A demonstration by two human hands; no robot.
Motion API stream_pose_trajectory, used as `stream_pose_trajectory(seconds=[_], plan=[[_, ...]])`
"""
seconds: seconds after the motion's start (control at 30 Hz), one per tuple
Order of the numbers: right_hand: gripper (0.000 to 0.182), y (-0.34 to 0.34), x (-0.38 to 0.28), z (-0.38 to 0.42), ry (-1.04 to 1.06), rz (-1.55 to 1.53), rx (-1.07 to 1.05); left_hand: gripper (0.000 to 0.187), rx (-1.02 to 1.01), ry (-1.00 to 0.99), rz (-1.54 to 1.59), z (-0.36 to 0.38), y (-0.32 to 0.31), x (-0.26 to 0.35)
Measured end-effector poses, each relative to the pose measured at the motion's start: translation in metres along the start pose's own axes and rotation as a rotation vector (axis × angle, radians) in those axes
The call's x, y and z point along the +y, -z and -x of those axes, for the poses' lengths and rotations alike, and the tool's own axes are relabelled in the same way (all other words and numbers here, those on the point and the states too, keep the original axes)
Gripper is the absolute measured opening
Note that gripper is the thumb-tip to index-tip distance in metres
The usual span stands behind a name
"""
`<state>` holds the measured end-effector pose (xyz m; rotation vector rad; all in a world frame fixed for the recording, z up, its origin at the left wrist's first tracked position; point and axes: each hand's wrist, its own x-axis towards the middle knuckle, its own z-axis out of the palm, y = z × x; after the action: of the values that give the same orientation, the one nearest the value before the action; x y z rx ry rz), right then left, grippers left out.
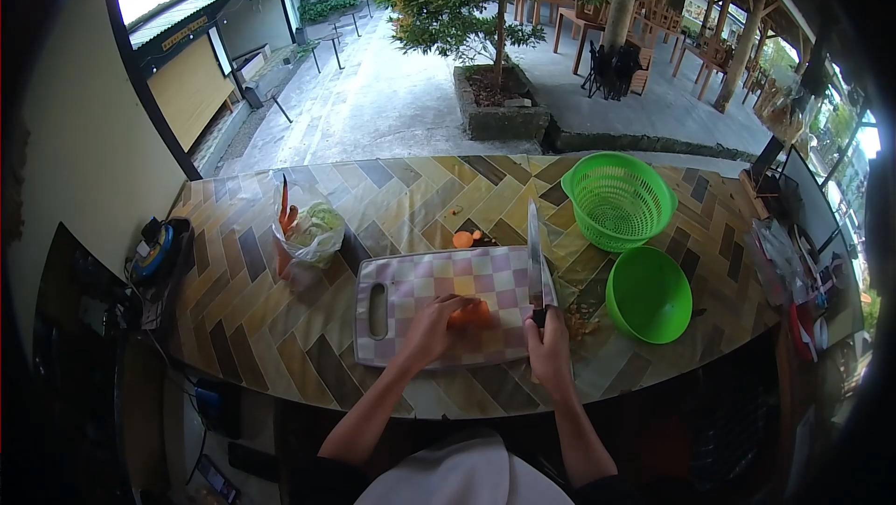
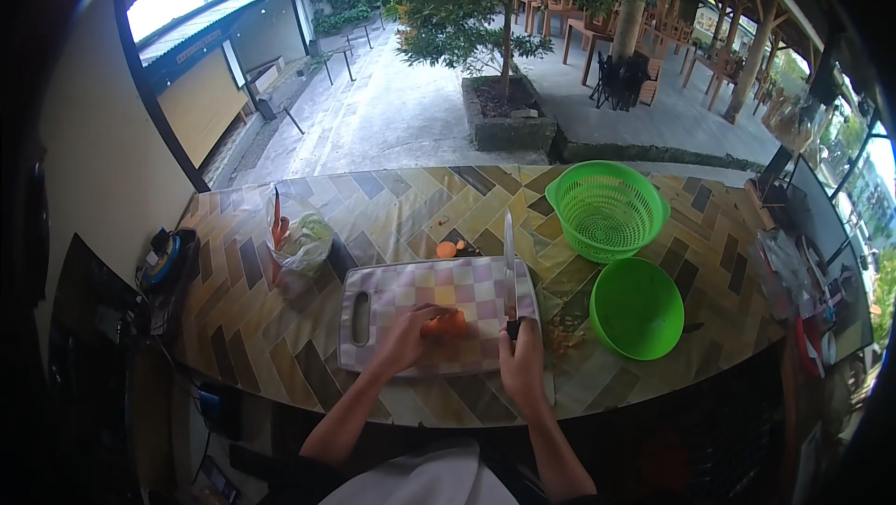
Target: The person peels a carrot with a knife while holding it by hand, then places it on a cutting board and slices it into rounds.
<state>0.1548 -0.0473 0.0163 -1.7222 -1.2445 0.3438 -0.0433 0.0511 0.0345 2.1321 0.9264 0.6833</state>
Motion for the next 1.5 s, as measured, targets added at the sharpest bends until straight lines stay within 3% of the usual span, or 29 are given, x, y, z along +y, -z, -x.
stream_pose_trajectory(seconds=[0.07, 0.17, 0.27, 0.47, 0.57, 1.07, 1.17, 1.5], plan=[[0.016, 0.028, -0.046, 0.005, -0.432, -0.365, -0.31, 0.045, 0.03, -0.028, -0.029, 0.002, -0.006, 0.002], [0.021, 0.026, -0.034, 0.024, -0.275, -0.177, -0.398, 0.041, 0.105, -0.066, -0.081, 0.002, -0.012, 0.006], [0.024, 0.023, -0.035, 0.043, -0.186, -0.104, -0.315, 0.04, 0.142, -0.056, -0.103, 0.005, -0.012, 0.013], [0.029, 0.029, -0.05, 0.047, -0.215, -0.014, -0.409, 0.04, 0.204, -0.035, -0.151, 0.002, -0.021, 0.012], [0.029, 0.024, -0.045, 0.049, -0.126, 0.05, -0.35, 0.041, 0.22, -0.034, -0.166, 0.001, -0.024, 0.009], [0.026, 0.026, -0.058, 0.045, -0.19, 0.049, -0.493, 0.042, 0.262, -0.093, -0.161, 0.002, -0.028, 0.01], [0.027, 0.032, -0.066, 0.033, -0.292, 0.007, -0.582, 0.043, 0.263, -0.143, -0.183, 0.002, -0.027, 0.009], [0.03, -0.001, -0.04, -0.001, -0.251, -0.028, -0.591, 0.046, 0.255, -0.141, -0.191, 0.001, -0.026, 0.01]])
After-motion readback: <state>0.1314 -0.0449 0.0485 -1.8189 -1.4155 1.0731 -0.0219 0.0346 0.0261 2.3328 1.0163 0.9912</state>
